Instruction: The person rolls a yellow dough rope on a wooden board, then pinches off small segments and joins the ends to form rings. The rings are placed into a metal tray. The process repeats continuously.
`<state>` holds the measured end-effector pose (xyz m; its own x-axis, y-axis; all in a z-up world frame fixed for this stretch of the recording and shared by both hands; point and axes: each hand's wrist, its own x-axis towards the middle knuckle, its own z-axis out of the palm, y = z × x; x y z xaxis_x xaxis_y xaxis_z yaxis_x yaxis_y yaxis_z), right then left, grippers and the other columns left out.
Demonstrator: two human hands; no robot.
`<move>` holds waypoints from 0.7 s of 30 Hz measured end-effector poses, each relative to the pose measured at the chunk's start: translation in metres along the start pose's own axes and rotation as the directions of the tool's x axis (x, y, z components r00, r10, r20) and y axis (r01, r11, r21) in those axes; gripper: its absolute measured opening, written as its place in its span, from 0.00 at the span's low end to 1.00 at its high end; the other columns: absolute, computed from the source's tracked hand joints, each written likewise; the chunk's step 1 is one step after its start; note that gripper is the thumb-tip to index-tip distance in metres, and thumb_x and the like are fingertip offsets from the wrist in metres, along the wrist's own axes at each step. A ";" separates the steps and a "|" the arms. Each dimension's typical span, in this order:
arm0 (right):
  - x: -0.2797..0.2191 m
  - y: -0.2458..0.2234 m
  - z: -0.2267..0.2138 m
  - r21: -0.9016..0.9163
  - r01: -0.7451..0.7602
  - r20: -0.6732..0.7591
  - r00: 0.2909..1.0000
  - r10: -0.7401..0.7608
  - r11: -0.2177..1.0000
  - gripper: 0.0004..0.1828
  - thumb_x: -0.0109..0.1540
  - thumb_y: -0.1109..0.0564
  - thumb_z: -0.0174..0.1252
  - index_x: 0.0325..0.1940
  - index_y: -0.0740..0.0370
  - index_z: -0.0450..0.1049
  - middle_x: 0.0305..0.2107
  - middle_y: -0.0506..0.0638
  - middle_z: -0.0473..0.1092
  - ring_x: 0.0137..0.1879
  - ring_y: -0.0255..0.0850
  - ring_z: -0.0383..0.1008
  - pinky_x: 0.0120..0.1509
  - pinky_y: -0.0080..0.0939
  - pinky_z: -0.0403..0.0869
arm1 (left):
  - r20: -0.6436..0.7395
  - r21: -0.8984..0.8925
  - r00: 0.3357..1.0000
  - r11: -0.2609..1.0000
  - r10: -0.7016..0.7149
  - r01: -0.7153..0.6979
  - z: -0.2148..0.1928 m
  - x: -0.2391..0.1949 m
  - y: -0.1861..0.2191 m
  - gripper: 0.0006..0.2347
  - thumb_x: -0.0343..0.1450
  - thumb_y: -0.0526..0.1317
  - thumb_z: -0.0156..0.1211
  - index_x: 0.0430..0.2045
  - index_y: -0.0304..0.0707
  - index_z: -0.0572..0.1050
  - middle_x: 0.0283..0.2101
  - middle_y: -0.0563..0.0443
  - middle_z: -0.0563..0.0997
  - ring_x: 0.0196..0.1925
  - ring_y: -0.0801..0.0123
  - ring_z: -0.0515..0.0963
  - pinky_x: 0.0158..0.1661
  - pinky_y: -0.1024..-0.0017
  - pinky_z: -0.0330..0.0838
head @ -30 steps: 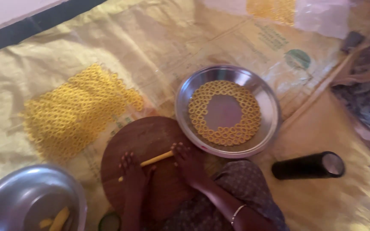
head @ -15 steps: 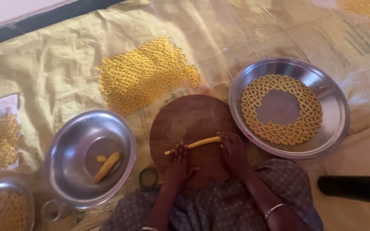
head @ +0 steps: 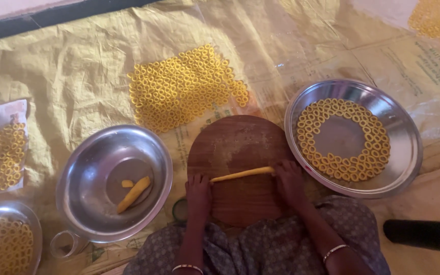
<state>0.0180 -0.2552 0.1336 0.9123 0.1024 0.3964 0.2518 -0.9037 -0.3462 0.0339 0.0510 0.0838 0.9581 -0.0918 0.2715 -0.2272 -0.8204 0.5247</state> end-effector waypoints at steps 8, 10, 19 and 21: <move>0.017 0.000 -0.014 -0.244 0.118 -0.058 0.989 -0.136 0.963 0.31 0.55 0.68 0.53 0.63 0.63 0.74 0.58 0.57 0.71 0.66 0.56 0.68 0.68 0.57 0.65 | -0.021 -0.063 0.997 0.995 0.073 -0.075 -0.010 0.002 0.013 0.05 0.68 0.36 0.63 0.35 0.40 0.80 0.43 0.46 0.79 0.52 0.48 0.75 0.51 0.51 0.70; 0.018 -0.006 -0.011 -0.408 0.189 -0.042 0.973 -0.226 0.893 0.33 0.52 0.65 0.53 0.63 0.64 0.74 0.60 0.57 0.71 0.68 0.57 0.68 0.69 0.58 0.65 | -0.015 -0.107 0.999 0.994 0.037 -0.038 -0.016 0.001 0.013 0.07 0.66 0.36 0.63 0.36 0.37 0.80 0.47 0.43 0.79 0.51 0.45 0.74 0.50 0.51 0.70; -0.018 -0.108 0.078 -0.073 0.444 0.362 0.846 -0.391 0.893 0.32 0.67 0.45 0.50 0.69 0.71 0.68 0.73 0.62 0.52 0.80 0.54 0.45 0.79 0.55 0.47 | 0.327 0.176 0.828 0.890 -0.455 0.419 -0.020 -0.010 -0.012 0.27 0.65 0.41 0.68 0.54 0.33 0.62 0.57 0.37 0.70 0.60 0.47 0.72 0.51 0.56 0.75; -0.010 -0.112 0.103 -0.119 0.468 0.254 0.867 -0.429 0.875 0.34 0.69 0.44 0.48 0.72 0.69 0.66 0.74 0.60 0.52 0.81 0.53 0.45 0.80 0.56 0.47 | 0.319 0.175 0.827 0.886 -0.464 0.430 -0.005 -0.012 -0.021 0.25 0.67 0.39 0.66 0.56 0.35 0.61 0.58 0.37 0.70 0.60 0.47 0.74 0.49 0.55 0.77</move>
<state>0.0139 -0.1117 0.0807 0.7646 0.5822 0.2764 0.6093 -0.7928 -0.0158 0.0260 0.0725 0.0737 0.9530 0.1247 -0.2760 0.2408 -0.8648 0.4405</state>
